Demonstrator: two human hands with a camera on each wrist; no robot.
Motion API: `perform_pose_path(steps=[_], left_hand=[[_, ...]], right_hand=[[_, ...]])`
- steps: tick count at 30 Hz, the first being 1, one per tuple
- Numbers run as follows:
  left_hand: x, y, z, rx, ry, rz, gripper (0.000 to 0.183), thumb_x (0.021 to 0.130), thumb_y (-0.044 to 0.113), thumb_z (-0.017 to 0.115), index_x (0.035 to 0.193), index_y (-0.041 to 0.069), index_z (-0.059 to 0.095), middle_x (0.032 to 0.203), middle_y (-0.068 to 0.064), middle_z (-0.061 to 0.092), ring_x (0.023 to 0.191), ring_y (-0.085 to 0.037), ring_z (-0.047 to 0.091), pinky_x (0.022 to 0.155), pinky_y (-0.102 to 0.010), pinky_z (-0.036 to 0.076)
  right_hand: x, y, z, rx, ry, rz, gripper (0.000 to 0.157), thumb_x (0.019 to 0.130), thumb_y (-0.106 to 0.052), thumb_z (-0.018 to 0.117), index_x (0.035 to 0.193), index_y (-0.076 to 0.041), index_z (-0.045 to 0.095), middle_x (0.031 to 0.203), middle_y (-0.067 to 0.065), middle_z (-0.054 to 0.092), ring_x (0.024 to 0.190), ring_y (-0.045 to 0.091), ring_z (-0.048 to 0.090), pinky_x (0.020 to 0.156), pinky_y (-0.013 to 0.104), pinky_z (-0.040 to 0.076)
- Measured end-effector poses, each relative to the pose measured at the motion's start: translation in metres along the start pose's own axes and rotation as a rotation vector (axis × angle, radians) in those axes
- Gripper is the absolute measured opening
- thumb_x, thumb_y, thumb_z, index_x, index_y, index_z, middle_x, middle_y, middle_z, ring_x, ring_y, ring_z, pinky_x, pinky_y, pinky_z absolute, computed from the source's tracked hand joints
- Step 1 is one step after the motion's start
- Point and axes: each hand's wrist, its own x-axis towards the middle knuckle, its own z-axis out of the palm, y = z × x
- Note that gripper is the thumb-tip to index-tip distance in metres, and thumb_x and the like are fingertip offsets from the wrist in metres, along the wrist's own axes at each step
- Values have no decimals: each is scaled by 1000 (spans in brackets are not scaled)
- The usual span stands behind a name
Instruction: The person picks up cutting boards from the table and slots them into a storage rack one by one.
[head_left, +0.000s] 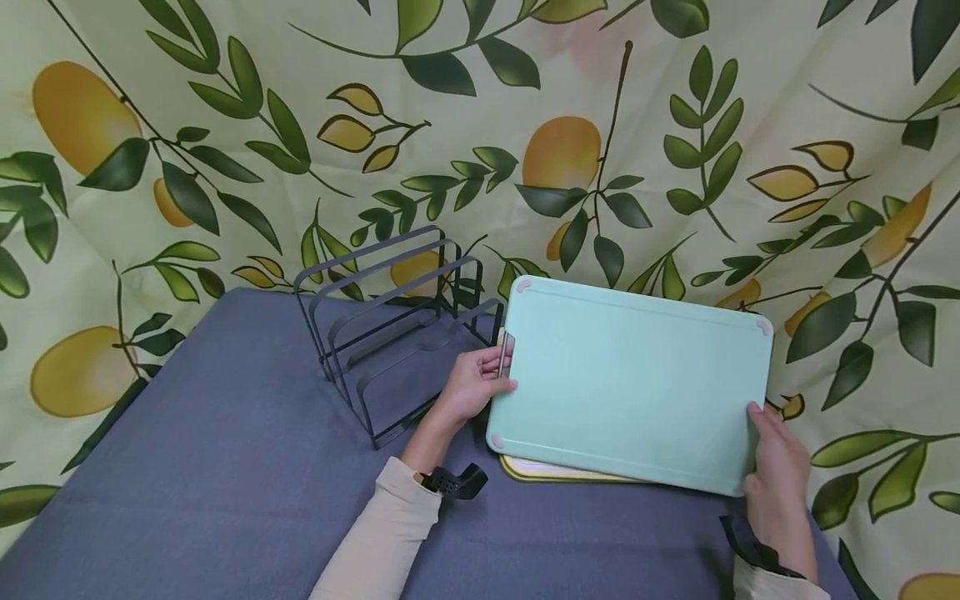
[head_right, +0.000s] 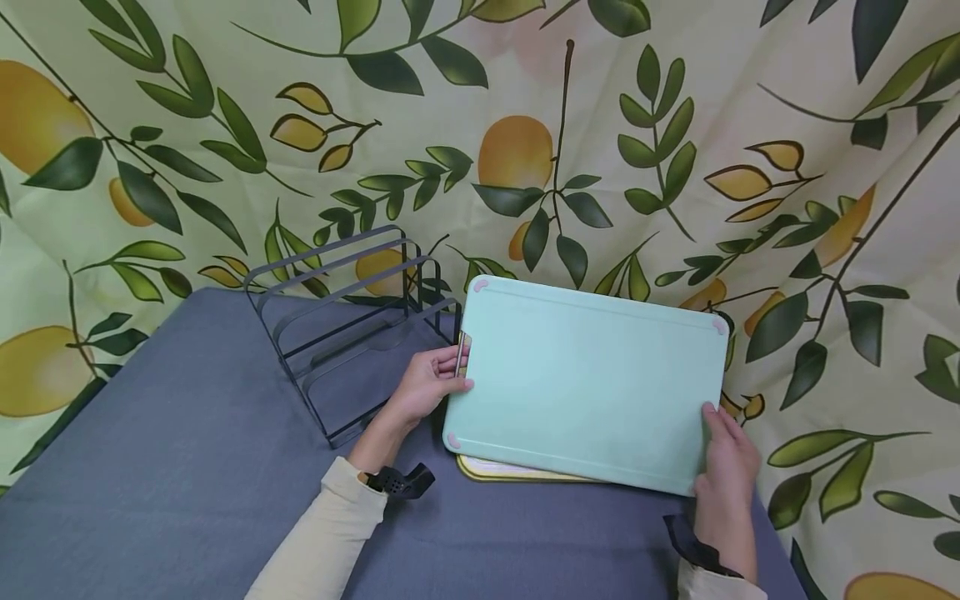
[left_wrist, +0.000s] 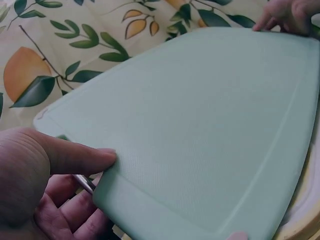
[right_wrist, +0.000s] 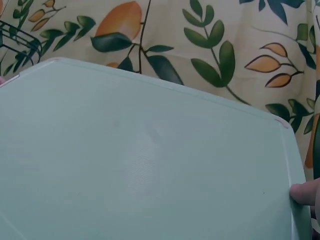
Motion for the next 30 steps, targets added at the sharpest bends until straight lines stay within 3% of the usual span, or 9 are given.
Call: perform_pose_path(steps=[4, 8, 12, 18, 21, 24, 27, 30], left_hand=[[0, 1, -1, 7, 14, 33, 51, 84, -10, 71, 134, -6, 61, 127, -25, 68, 115, -32, 69, 91, -32, 58], [1, 1, -2, 14, 38, 40, 49, 84, -8, 71, 133, -5, 62, 125, -24, 69, 114, -31, 70, 90, -31, 59], [1, 1, -2, 0, 47, 44, 49, 85, -8, 71, 134, -5, 62, 126, -24, 69, 116, -33, 69, 92, -34, 58], [0, 4, -5, -21, 60, 31, 50, 86, -5, 73, 135, -3, 62, 128, -21, 68, 118, -33, 68, 94, -36, 58], [-1, 6, -6, -25, 62, 31, 49, 87, -3, 73, 135, -2, 62, 128, -21, 68, 119, -32, 68, 95, -36, 57], [-2, 8, -7, -32, 61, 37, 48, 88, -3, 73, 135, -2, 62, 128, -21, 68, 119, -31, 68, 95, -36, 57], [-3, 8, -8, -34, 60, 47, 47, 88, -3, 73, 133, -3, 63, 126, -22, 69, 118, -30, 68, 94, -35, 58], [-3, 9, -8, -30, 56, 54, 45, 87, -2, 74, 132, -3, 64, 125, -22, 69, 115, -29, 70, 92, -34, 59]], right_hand=[[1, -3, 0, 54, 65, 0, 74, 84, -47, 77, 150, -34, 44, 156, -24, 36, 151, -7, 6, 127, 23, -4], [1, -3, 3, 100, 108, -16, 68, 80, -43, 81, 142, -34, 55, 132, -27, 50, 151, -2, 16, 126, 19, 5], [-2, -5, 4, 148, 113, -31, 63, 80, -39, 83, 138, -34, 60, 125, -23, 49, 143, 0, 27, 123, 17, 10], [-10, -13, 2, 174, 72, -45, 60, 80, -37, 85, 135, -35, 62, 138, -24, 44, 141, -4, 28, 120, 15, 14], [-11, -15, 2, 262, 40, -67, 46, 85, -27, 81, 130, -29, 68, 136, -20, 47, 134, -2, 35, 115, 14, 18], [-9, -15, 5, 383, 33, -106, 28, 89, -15, 77, 117, -19, 76, 119, -14, 58, 115, -2, 45, 108, 14, 26], [-7, -15, 6, 478, 20, -125, 19, 90, -7, 74, 107, -12, 79, 110, -9, 63, 107, 1, 49, 106, 14, 30], [-6, -14, 7, 506, 11, -131, 15, 92, -7, 72, 104, -10, 80, 112, -9, 61, 105, 1, 50, 106, 14, 30]])
